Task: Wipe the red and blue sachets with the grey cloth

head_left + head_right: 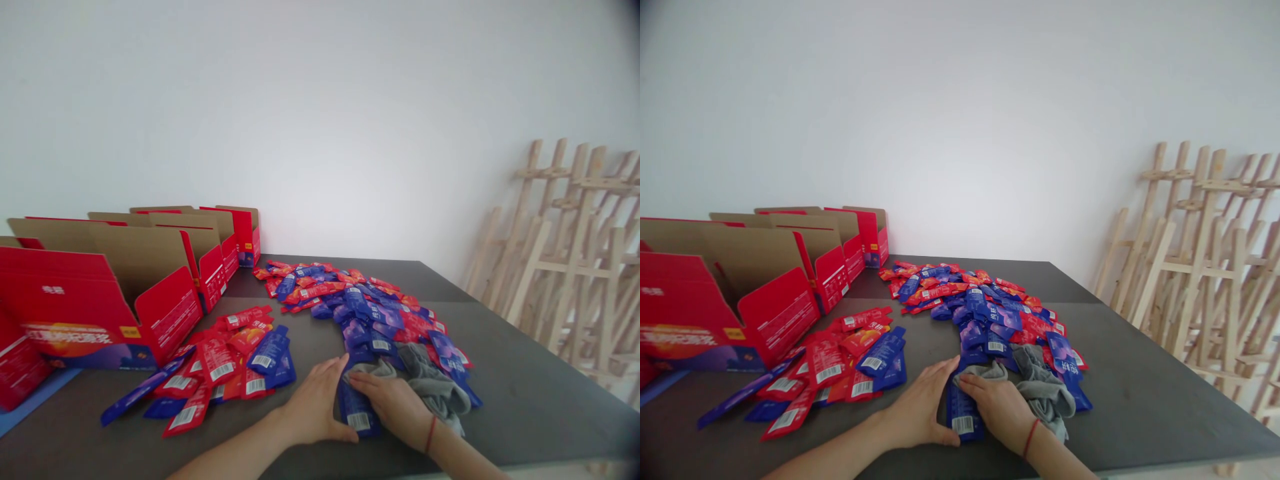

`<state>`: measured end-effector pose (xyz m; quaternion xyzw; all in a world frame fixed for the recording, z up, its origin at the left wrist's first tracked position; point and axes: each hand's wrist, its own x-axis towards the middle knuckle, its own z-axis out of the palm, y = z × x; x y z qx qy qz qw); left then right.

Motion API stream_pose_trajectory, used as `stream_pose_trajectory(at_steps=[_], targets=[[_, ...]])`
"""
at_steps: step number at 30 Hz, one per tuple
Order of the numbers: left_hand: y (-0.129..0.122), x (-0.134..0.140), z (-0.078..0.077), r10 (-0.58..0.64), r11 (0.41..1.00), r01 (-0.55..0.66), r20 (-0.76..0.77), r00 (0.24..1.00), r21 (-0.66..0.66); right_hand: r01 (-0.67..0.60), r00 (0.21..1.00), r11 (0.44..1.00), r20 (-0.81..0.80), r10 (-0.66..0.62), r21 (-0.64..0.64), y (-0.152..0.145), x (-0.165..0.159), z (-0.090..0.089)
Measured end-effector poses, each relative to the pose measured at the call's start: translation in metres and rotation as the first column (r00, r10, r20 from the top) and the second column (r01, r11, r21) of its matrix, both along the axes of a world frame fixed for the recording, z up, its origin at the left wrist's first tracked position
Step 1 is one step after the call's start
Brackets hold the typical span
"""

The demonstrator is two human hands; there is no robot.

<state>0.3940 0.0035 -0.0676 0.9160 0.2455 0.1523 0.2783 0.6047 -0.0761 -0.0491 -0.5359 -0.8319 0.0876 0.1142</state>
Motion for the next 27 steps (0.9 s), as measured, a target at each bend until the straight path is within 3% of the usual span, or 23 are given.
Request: stream_pose_trajectory(at_steps=[4,10,14,21,24,27], targets=[[0.0,-0.001,0.001,0.004,1.0,-0.004,-0.01,1.0,0.003,-0.07,0.997,0.998,-0.023,0.07,-0.005,0.0,-0.001,0.003],[-0.002,-0.001,0.005,0.0,1.0,0.0,-0.016,1.0,0.002,-0.269,0.955,0.963,-0.133,0.267,-0.002,-0.036,0.014,0.002],[-0.002,-0.001,0.008,0.0,1.0,0.0,-0.02,1.0,0.003,-0.142,0.988,0.99,-0.062,0.141,-0.008,-0.038,0.026,0.003],[-0.001,-0.001,0.008,-0.008,1.0,0.008,-0.009,1.0,-0.007,0.051,0.997,0.999,0.06,-0.052,0.018,0.014,0.009,0.005],[-0.001,-0.001,0.007,-0.002,1.0,0.002,-0.002,1.0,-0.012,0.023,0.997,1.0,0.073,-0.023,0.009,0.02,0.003,0.005],[0.0,-0.002,0.005,0.004,1.0,-0.004,0.012,1.0,-0.021,-0.085,0.996,0.996,0.004,0.085,-0.008,0.005,0.005,0.005]])
